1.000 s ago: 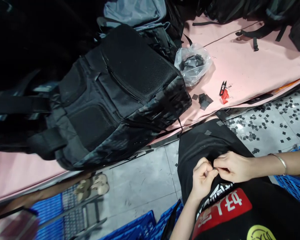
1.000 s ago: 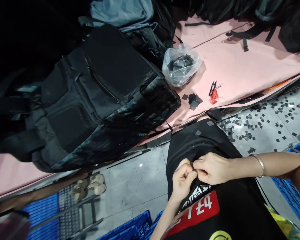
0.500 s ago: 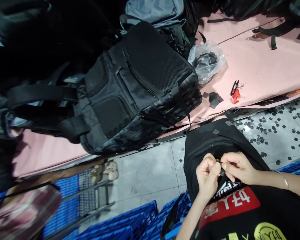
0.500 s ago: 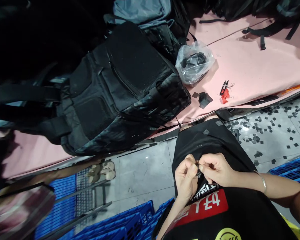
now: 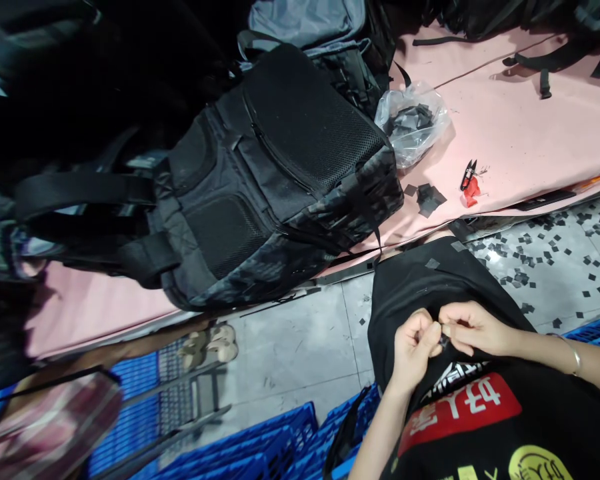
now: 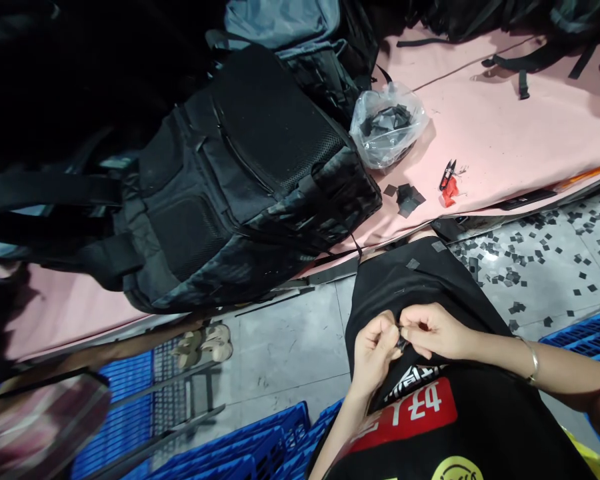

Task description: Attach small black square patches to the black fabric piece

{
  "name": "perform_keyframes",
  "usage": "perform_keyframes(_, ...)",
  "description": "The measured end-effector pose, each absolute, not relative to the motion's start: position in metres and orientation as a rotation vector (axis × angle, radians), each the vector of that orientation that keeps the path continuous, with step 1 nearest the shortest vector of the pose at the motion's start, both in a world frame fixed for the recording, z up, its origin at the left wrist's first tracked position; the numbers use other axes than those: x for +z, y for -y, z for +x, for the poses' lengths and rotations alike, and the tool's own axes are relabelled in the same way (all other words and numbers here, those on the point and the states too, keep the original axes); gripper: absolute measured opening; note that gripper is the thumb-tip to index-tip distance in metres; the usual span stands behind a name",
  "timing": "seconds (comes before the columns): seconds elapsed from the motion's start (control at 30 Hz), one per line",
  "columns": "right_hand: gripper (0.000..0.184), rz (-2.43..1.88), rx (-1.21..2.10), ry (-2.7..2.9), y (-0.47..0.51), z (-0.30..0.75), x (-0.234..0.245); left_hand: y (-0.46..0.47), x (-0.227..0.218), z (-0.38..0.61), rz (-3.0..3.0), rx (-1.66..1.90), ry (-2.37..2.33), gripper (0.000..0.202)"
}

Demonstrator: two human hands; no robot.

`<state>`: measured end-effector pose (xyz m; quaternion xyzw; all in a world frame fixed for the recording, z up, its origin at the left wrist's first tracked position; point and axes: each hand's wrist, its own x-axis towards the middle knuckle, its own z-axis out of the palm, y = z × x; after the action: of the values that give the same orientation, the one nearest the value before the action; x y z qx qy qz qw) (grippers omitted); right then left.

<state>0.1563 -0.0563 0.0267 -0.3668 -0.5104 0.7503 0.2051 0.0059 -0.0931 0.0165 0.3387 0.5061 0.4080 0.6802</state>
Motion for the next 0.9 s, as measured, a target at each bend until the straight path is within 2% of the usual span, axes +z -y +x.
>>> perform_keyframes(0.07, 0.035, -1.04, 2.041, 1.589, 0.049, 0.157, 0.025, 0.088, 0.017, 0.0, 1.014, 0.889, -1.277, 0.039)
perform_keyframes(0.27, 0.033, -0.865, 2.237, 1.702, 0.033, 0.165, 0.028, 0.083, 0.033, -0.006, 1.449, 0.841, -1.404, 0.03)
perform_keyframes(0.67, 0.029, -1.007, 2.129, 1.959, 0.03, 0.169, 0.043, 0.083, 0.041, -0.001, 1.625, 0.721, -1.303, 0.024)
perform_keyframes(0.8, 0.02, -0.831, 2.167, 2.065, 0.029, 0.17, 0.047, 0.086, 0.045, -0.006, 1.662, 0.708, -1.158, 0.023)
perform_keyframes(0.9, 0.016, -0.672, 2.333, 2.105, 0.026, 0.173, 0.052, 0.092, 0.046, -0.007, 1.682, 0.697, -1.03, 0.023)
